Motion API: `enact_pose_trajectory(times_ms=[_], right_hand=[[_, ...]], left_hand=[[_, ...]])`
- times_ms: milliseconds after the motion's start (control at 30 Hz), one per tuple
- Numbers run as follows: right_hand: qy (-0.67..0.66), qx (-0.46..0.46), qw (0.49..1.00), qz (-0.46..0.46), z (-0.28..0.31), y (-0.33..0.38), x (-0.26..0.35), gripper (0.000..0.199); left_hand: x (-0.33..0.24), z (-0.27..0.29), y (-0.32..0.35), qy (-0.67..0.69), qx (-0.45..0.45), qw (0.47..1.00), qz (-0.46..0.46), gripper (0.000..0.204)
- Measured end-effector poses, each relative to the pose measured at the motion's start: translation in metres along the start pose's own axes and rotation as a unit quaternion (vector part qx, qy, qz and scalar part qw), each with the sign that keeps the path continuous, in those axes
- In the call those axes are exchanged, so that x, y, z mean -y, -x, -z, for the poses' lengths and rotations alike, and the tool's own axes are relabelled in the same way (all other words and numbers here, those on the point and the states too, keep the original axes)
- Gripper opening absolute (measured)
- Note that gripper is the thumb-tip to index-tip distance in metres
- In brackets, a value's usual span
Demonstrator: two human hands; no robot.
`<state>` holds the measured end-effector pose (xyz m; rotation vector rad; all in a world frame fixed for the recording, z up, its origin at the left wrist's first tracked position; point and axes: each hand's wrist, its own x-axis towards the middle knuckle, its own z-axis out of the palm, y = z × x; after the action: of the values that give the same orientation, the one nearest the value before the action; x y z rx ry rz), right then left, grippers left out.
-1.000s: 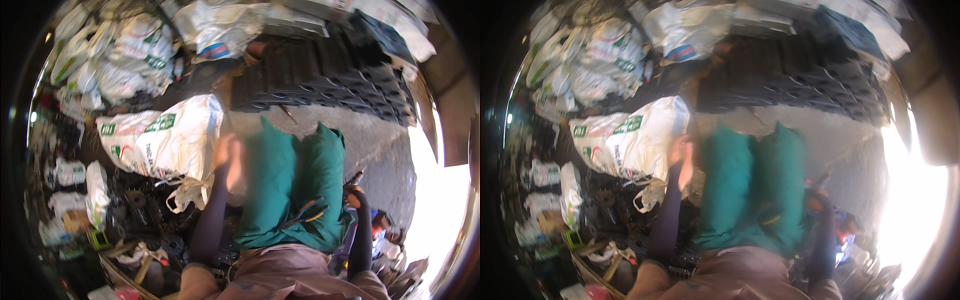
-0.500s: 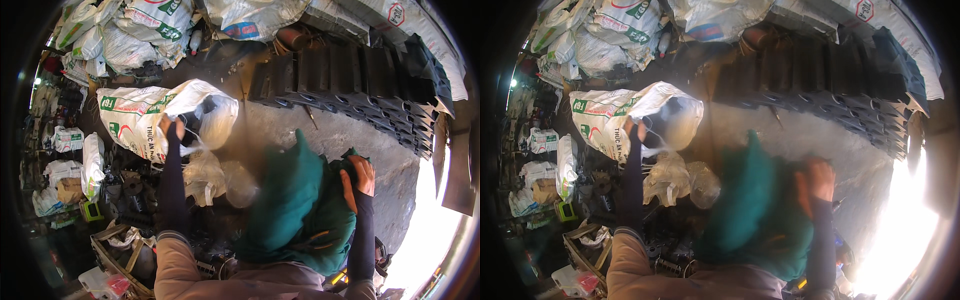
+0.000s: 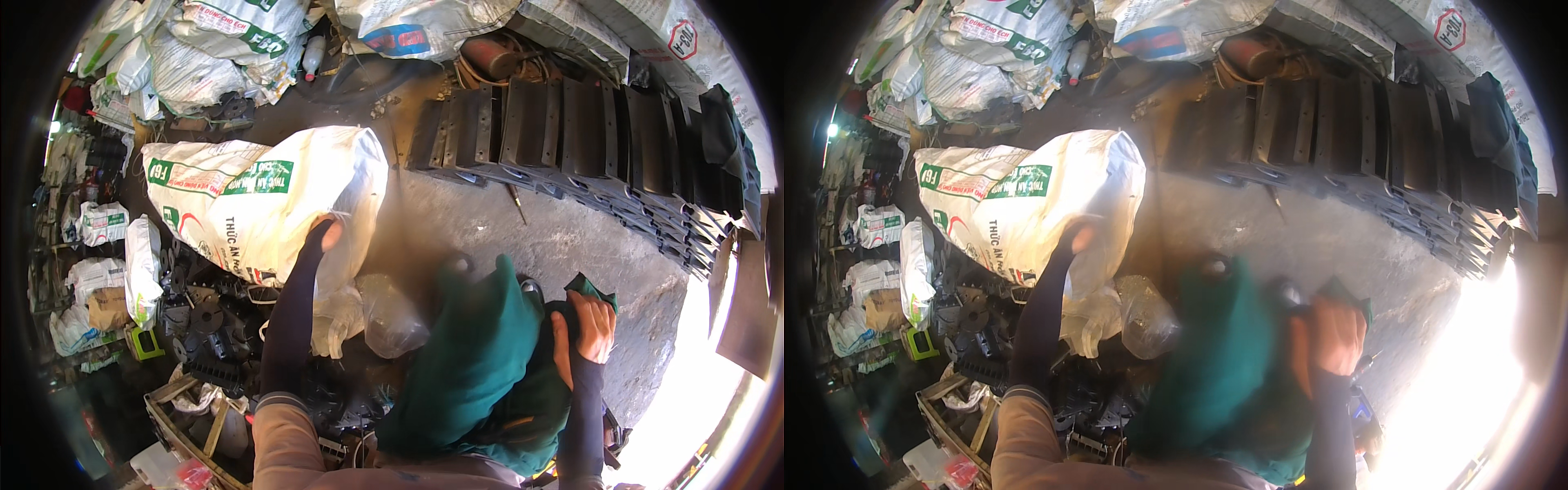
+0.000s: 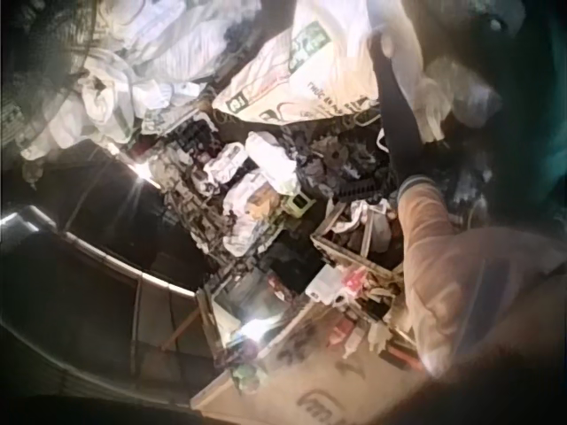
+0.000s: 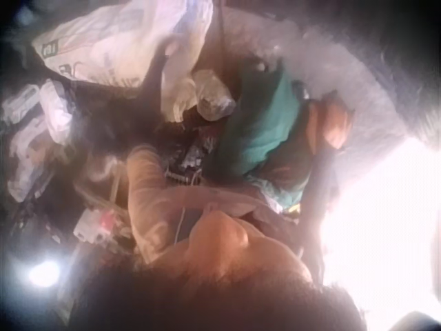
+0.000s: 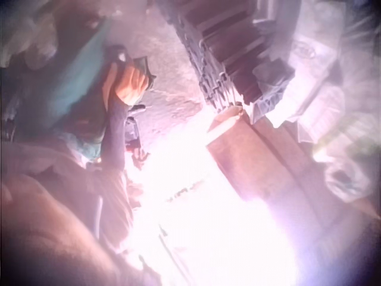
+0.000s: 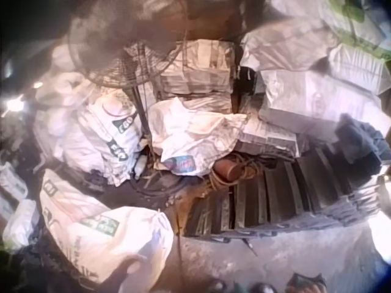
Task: The person uses a cordless drill to make holes in a black plastic part, then wipes the part with a green cloth. The person repeats this process on multiple parts, handling them one at a time.
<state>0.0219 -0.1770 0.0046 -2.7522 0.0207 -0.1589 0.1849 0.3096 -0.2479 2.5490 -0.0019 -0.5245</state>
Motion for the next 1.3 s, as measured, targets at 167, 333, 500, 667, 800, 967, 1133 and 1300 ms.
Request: enact_pose_trajectory(times_ms=[167,333,500,667,800,967,1133,1300], right_hand=[[-0.013,0.011,1.000,0.006,0.005,-0.009,-0.004,0.033],[-0.167,0.125,0.977,-0.042,0.012,-0.040,0.005,0.034],[-0.265,0.126,0.950,0.103,-0.016,-0.068,0.030,0.035],[-0.314,0.148,0.935,0.070,-0.022,-0.063,0.020,0.037],[-0.319,0.149,0.936,-0.024,-0.019,-0.065,0.005,0.037],[-0.287,0.203,0.936,0.031,-0.020,-0.070,0.008,0.040],[-0.298,0.228,0.927,0.006,-0.017,-0.074,0.002,0.042],[-0.292,0.237,0.927,0.009,-0.020,-0.076,0.002,0.043]], left_hand=[[-0.046,0.005,0.024,-0.025,-0.025,0.992,0.125,0.045],[-0.125,-0.026,0.074,-0.145,-0.076,0.974,0.160,0.041],[-0.107,-0.099,-0.004,0.197,-0.026,0.979,-0.053,0.025],[-0.021,-0.107,-0.086,0.026,-0.099,0.990,0.098,0.027],[-0.001,-0.086,-0.141,-0.092,-0.134,0.982,0.100,0.028],[-0.005,-0.078,-0.191,-0.154,-0.089,0.977,0.121,0.029],[0.011,-0.065,-0.208,-0.175,-0.064,0.970,0.154,0.030],[0.017,-0.074,-0.214,-0.174,-0.071,0.970,0.154,0.031]])
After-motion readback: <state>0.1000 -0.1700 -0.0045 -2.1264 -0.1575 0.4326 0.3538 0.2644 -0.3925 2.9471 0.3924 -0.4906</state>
